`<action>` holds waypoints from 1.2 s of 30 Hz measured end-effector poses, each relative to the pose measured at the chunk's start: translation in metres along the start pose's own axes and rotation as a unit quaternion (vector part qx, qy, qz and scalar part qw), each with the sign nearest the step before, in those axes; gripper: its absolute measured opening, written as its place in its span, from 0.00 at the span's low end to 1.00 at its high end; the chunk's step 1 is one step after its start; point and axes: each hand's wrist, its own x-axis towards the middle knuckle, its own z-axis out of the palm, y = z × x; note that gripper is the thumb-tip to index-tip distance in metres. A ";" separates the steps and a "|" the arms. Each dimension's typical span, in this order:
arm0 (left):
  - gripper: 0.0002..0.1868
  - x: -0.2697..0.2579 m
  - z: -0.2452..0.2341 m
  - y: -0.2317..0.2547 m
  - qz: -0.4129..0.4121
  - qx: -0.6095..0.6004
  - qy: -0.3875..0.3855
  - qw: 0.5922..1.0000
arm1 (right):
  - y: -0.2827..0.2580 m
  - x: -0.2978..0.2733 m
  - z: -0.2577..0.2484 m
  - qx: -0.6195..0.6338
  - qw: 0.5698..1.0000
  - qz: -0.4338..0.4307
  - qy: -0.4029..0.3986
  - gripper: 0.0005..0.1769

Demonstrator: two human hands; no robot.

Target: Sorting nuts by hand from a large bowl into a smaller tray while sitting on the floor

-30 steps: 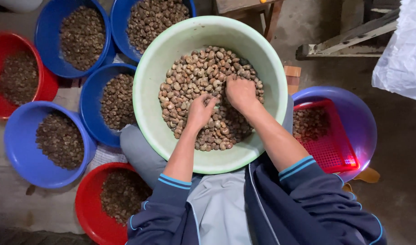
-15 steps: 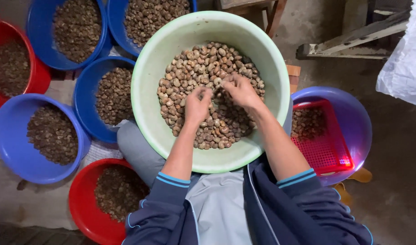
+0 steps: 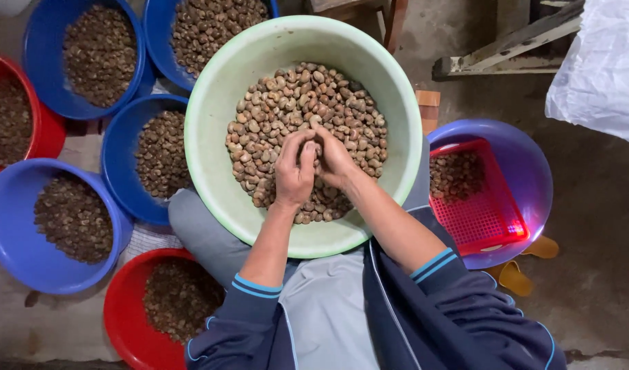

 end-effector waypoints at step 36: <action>0.08 -0.025 0.024 -0.069 0.140 0.372 -0.163 0.903 | 0.029 -0.056 -0.420 0.211 0.891 -0.159 0.370 0.12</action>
